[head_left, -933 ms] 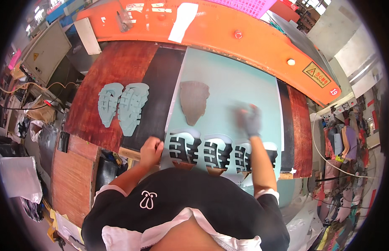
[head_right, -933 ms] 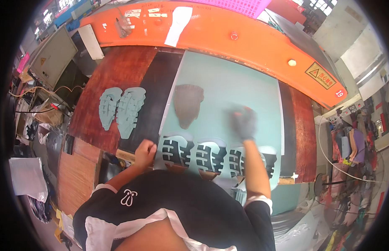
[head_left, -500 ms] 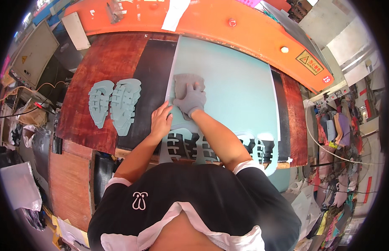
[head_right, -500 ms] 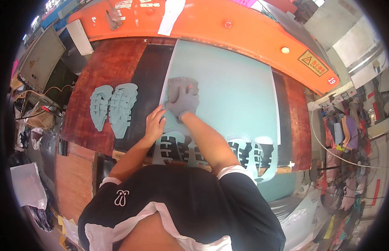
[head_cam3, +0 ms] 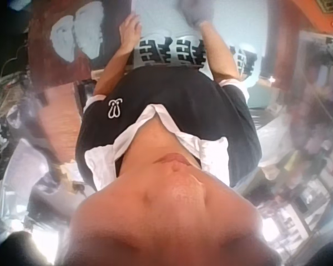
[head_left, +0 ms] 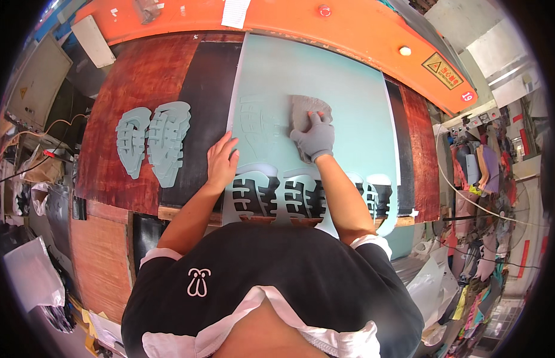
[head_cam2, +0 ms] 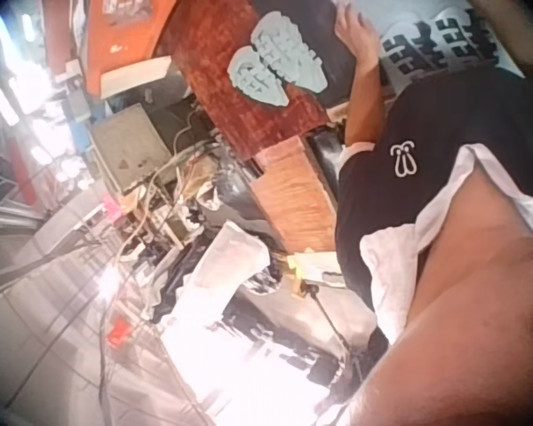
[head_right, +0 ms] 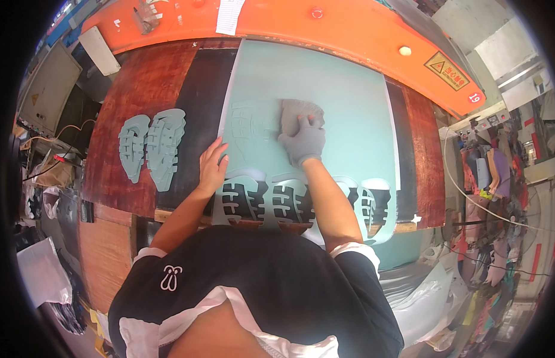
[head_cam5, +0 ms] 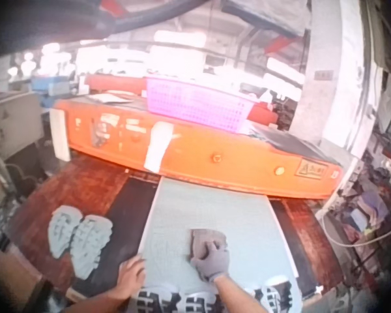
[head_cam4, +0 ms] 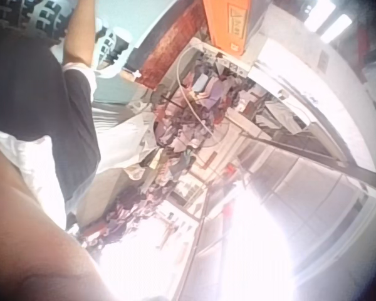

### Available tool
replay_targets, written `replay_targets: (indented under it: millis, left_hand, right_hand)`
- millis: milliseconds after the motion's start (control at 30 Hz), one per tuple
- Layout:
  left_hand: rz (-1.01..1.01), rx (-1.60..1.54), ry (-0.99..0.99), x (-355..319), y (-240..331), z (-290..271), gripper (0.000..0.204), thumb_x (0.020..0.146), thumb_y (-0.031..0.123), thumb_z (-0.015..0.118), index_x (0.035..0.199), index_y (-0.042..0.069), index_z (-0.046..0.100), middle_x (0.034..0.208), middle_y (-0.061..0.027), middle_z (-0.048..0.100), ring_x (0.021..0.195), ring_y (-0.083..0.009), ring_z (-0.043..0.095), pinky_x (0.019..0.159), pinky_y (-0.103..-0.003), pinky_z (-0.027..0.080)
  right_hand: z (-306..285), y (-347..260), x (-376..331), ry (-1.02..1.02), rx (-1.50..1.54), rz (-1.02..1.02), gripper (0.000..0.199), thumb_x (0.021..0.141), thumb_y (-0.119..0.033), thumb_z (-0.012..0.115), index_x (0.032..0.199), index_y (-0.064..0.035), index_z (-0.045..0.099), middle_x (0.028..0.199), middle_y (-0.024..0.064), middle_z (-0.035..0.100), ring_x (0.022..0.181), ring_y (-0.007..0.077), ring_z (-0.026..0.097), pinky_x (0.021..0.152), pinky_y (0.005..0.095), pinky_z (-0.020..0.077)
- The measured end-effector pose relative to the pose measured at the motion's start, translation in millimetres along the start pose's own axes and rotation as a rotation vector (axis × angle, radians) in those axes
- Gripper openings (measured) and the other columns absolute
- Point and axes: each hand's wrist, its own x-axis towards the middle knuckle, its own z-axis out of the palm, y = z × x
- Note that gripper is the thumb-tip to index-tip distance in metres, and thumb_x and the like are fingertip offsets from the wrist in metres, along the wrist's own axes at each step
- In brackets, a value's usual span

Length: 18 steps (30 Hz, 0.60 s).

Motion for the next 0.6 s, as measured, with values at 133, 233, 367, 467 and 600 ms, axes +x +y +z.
replay_targets:
  millis: [133,233,367,467,600]
  left_hand:
    - [0.002,-0.012,0.002,0.5,2.3,-1.4,0.033,0.085,0.014,0.056,0.117,0.008,0.057,0.136,-0.0082,0.045,0.118,-0.0277,0.044,0.101,-0.04,0.03]
    - [-0.002,-0.011,-0.006,0.6,2.4,-1.9,0.033,0.085,0.015,0.056,0.117,0.008,0.057,0.136,-0.0081,0.044,0.118,-0.0277,0.044,0.101,-0.04,0.029]
    - [-0.008,-0.01,-0.011,1.9,2.8,-2.6,0.032,0.085,0.015,0.056,0.117,0.008,0.057,0.136,-0.008,0.044,0.119,-0.0277,0.044,0.101,-0.04,0.029]
    - [-0.011,-0.005,-0.013,1.2,3.7,-3.3,0.032,0.085,0.015,0.055,0.117,0.008,0.057,0.136,-0.0081,0.044,0.119,-0.0279,0.044,0.101,-0.04,0.029]
    - [-0.019,-0.005,-0.019,2.8,4.0,-3.0,0.032,0.085,0.015,0.055,0.117,0.008,0.057,0.136,-0.0082,0.045,0.119,-0.028,0.044,0.101,-0.041,0.03]
  right_hand:
    - [0.9,-4.3,-4.9,-0.038,-0.069,0.02,0.078,0.06,-0.046,0.068,0.126,-0.0079,0.051,0.138,0.0143,0.038,0.112,0.0387,0.044,0.094,0.0402,0.0414]
    - [-0.1,-6.4,-5.5,-0.057,-0.07,0.028,0.078,0.061,-0.048,0.068,0.127,-0.0101,0.05,0.139,0.0142,0.037,0.111,0.0391,0.044,0.093,0.0413,0.0415]
    - [0.6,-9.4,-8.2,-0.064,-0.085,0.026,0.08,0.061,-0.051,0.069,0.127,-0.0105,0.05,0.14,0.0143,0.037,0.111,0.0393,0.044,0.092,0.0422,0.0412]
    - [2.3,-9.5,-11.3,-0.057,-0.09,0.021,0.081,0.061,-0.053,0.069,0.127,-0.0104,0.05,0.14,0.0142,0.036,0.111,0.0392,0.043,0.092,0.0423,0.041]
    - [2.8,-7.4,-10.6,-0.046,-0.085,0.011,0.082,0.061,-0.053,0.07,0.128,-0.0103,0.05,0.139,0.0136,0.036,0.112,0.0388,0.043,0.093,0.0419,0.0405]
